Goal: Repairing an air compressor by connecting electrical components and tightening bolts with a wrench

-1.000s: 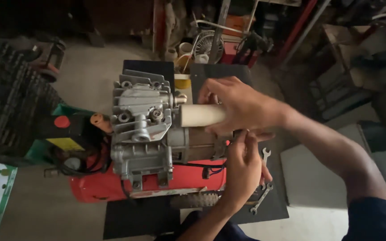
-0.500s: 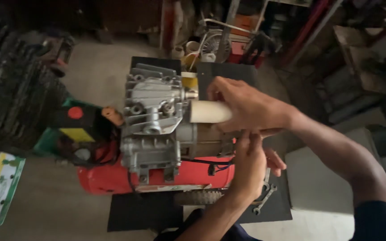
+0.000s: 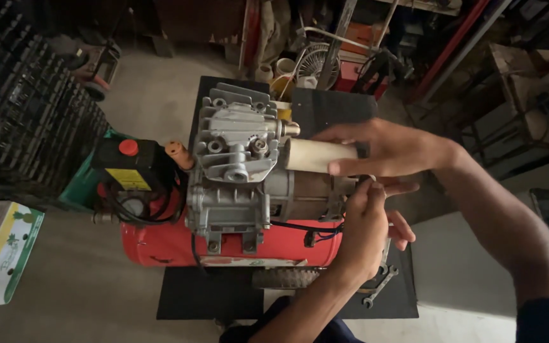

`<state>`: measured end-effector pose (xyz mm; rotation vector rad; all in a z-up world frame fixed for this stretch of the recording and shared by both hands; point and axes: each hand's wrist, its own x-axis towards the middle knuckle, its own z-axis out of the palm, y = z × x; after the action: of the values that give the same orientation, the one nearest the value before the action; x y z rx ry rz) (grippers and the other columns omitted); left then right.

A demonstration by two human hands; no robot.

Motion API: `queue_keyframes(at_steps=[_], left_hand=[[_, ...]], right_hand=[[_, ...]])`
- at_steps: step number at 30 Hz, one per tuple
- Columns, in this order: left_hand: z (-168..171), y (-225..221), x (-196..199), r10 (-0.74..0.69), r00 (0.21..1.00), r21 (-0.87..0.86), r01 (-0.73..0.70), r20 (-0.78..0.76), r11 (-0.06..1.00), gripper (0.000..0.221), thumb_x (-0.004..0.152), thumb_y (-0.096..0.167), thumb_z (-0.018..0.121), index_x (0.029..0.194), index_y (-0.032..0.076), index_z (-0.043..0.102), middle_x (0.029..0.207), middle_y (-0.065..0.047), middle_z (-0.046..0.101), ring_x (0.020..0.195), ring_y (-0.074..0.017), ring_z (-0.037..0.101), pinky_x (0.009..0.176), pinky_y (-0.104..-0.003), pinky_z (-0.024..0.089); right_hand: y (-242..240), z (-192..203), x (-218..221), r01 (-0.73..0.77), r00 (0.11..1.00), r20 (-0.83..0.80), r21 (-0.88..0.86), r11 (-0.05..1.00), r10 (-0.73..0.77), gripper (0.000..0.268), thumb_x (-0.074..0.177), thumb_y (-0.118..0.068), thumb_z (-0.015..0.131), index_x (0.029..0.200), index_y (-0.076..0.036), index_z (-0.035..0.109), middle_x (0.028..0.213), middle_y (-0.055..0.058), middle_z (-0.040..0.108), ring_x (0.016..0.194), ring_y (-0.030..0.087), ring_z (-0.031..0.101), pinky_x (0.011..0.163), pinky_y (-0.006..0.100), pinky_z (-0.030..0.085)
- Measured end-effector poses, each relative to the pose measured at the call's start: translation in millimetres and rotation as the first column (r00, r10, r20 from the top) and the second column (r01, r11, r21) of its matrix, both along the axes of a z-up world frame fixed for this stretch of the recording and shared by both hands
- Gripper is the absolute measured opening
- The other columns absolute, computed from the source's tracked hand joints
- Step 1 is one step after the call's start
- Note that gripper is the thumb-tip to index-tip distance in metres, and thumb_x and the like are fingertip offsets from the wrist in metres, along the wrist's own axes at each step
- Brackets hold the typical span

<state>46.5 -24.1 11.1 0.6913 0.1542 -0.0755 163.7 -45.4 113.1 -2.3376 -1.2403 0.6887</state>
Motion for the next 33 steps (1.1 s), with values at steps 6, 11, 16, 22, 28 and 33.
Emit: queue_keyframes(at_steps=[6,11,16,22,28,33], left_hand=[[-14,-11,7,0.018,0.994,-0.006,-0.019,-0.112,1.000,0.024,0.110,0.015,0.037,0.097,0.001,0.052,0.067,-0.015,0.052,0.039,-0.0199,0.055,0.034,-0.029,0.037],[-15,-8,6,0.026,0.999,-0.035,-0.027,-0.026,0.999,0.029,0.110,0.019,0.030,0.122,0.002,0.051,0.114,-0.017,0.075,0.042,-0.0237,0.063,0.031,-0.027,0.050],[-20,-11,8,0.019,1.000,-0.076,-0.019,0.003,0.997,0.030,0.112,0.018,0.029,0.125,0.002,0.050,0.111,-0.016,0.076,0.042,-0.0244,0.063,0.031,-0.026,0.050],[-62,-29,23,0.013,0.998,-0.174,-0.002,0.061,0.985,0.029,0.113,0.021,0.035,0.126,0.002,0.053,0.062,-0.013,0.068,0.035,-0.0243,0.059,0.030,-0.028,0.047],[-19,-12,12,0.028,0.999,-0.048,-0.029,-0.028,0.998,0.030,0.111,0.020,0.030,0.124,0.003,0.051,0.114,-0.018,0.075,0.042,-0.0233,0.063,0.031,-0.027,0.050],[-51,-22,19,0.008,1.000,-0.096,-0.010,-0.016,0.995,0.030,0.112,0.022,0.032,0.116,0.004,0.056,0.087,-0.015,0.072,0.039,-0.0247,0.059,0.031,-0.028,0.048]], right_hand=[[-5,-26,-10,-0.172,0.870,0.492,0.222,0.960,0.042,0.053,0.082,-0.035,0.084,0.118,-0.010,0.054,0.116,0.008,0.058,0.100,0.022,0.057,0.085,0.036,0.045],[-5,-6,0,-0.002,1.000,0.010,0.273,0.962,-0.001,0.054,0.091,-0.037,0.072,0.132,-0.005,0.057,0.105,0.015,0.069,0.097,0.032,0.068,0.092,0.054,0.052],[-9,-17,4,-0.149,0.968,0.241,0.338,0.929,0.068,0.049,0.084,-0.028,0.085,0.120,-0.003,0.065,0.095,0.015,0.071,0.093,0.035,0.072,0.084,0.049,0.054],[-3,-23,-6,-0.138,0.919,0.389,0.156,0.978,0.068,0.068,0.076,-0.034,0.088,0.124,-0.008,0.048,0.119,0.013,0.051,0.099,0.042,0.061,0.072,0.058,0.056],[-1,-1,3,-0.003,0.990,-0.140,0.120,0.993,0.020,0.032,0.099,-0.036,0.064,0.122,-0.015,0.073,0.095,0.007,0.076,0.095,0.017,0.071,0.081,0.040,0.057],[-3,-35,6,-0.092,0.949,0.316,0.257,0.962,0.007,0.055,0.077,-0.036,0.089,0.121,-0.015,0.063,0.103,0.005,0.067,0.096,0.025,0.068,0.088,0.041,0.052]])
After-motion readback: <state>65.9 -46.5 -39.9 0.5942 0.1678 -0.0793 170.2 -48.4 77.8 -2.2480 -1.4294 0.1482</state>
